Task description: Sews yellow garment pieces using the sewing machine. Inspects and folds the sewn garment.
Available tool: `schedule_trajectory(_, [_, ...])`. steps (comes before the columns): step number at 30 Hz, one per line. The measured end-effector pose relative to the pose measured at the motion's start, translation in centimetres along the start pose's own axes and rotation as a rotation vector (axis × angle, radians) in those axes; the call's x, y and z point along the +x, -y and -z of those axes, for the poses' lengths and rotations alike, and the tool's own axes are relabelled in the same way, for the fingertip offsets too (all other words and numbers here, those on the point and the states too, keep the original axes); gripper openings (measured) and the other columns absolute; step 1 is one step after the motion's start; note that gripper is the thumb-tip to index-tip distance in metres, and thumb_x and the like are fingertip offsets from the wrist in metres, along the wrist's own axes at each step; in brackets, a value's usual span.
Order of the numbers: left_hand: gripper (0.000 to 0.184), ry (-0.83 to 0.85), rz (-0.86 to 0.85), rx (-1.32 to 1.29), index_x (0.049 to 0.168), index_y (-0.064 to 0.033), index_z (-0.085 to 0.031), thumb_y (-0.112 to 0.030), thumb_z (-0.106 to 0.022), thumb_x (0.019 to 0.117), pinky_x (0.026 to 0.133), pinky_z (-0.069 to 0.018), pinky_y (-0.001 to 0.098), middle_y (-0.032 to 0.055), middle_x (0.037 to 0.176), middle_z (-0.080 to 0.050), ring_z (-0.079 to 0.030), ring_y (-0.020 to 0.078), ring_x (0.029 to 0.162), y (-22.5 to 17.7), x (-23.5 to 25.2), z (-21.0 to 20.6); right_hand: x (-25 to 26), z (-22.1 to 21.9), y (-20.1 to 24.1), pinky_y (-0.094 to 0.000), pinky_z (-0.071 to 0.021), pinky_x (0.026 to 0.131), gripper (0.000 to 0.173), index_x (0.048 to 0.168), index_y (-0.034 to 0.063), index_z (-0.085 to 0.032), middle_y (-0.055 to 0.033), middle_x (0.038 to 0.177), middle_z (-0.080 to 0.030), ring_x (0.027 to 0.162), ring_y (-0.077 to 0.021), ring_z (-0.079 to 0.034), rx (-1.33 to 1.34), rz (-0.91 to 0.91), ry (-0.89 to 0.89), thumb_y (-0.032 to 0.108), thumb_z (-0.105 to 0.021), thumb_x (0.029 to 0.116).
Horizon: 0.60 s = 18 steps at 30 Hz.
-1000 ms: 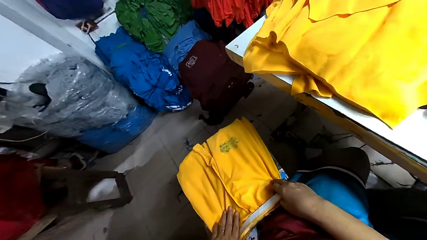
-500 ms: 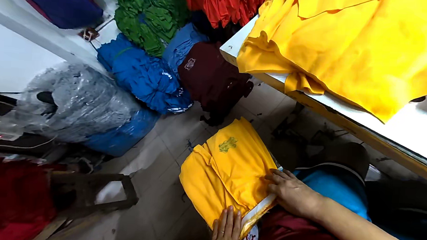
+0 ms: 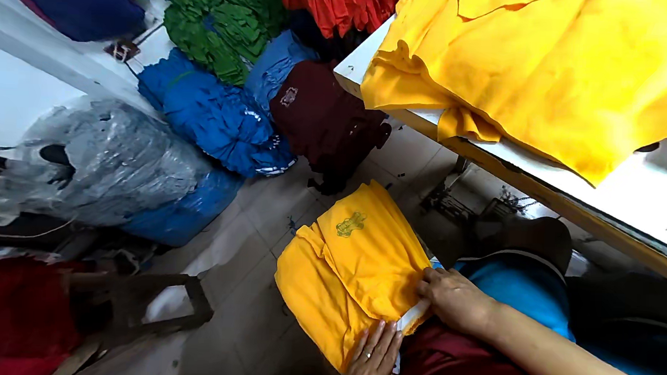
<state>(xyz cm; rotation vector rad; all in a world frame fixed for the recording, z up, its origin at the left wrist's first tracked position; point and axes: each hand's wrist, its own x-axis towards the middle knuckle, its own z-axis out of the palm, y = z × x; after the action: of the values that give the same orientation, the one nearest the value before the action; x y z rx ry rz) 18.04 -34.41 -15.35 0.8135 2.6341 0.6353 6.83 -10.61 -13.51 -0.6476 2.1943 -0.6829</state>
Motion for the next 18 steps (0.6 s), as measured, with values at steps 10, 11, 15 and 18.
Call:
schedule_trajectory(10, [0.041, -0.078, 0.293, -0.251, 0.136, 0.0106, -0.059, 0.01, -0.051, 0.0954, 0.105, -0.05, 0.0527, 0.0271, 0.138, -0.06, -0.063, 0.0424, 0.125, -0.6, 1.4, 0.6, 0.1, 0.6, -0.4, -0.0596, -0.0452, 0.102, 0.031, 0.132, -0.0025, -0.06, -0.0289, 0.135, -0.055, 0.124, -0.0459, -0.057, 0.144, -0.016, 0.095, 0.008, -0.052, 0.1031])
schedule_trajectory(11, [0.042, -0.09, 0.339, -0.276, 0.136, 0.0089, -0.06, 0.012, -0.049, 0.0953, 0.103, -0.0507, 0.0534, 0.0255, 0.136, -0.063, -0.065, 0.0417, 0.122, -0.6, 1.6, 0.7, 0.2, 0.7, -0.4, -0.0594, -0.0447, 0.103, 0.032, 0.133, -0.0016, -0.06, -0.0282, 0.136, -0.055, 0.125, -0.0454, -0.056, 0.151, -0.016, 0.105, 0.009, -0.054, 0.103])
schedule_trajectory(15, [0.041, -0.129, 0.365, -0.3, 0.133, 0.0056, -0.064, 0.012, -0.047, 0.0962, 0.102, -0.052, 0.0517, 0.0216, 0.13, -0.068, -0.068, 0.0388, 0.117, -0.1, 2.0, 0.6, 0.3, 0.7, -0.7, -0.0572, -0.0428, 0.107, 0.032, 0.133, -0.0012, -0.061, -0.0284, 0.135, -0.057, 0.127, -0.0445, -0.055, 0.188, -0.053, 0.076, 0.006, -0.052, 0.1033])
schedule_trajectory(18, [0.043, -0.134, 0.352, -0.279, 0.131, 0.0041, -0.066, 0.014, -0.047, 0.0932, 0.099, -0.0541, 0.0493, 0.0193, 0.129, -0.069, -0.07, 0.0363, 0.114, 0.1, 2.2, 0.8, 0.6, 0.6, -0.6, -0.0569, -0.0434, 0.107, 0.033, 0.132, -0.0012, -0.062, -0.028, 0.135, -0.057, 0.127, -0.0442, -0.056, 0.173, -0.08, 0.059, 0.0, -0.049, 0.1019])
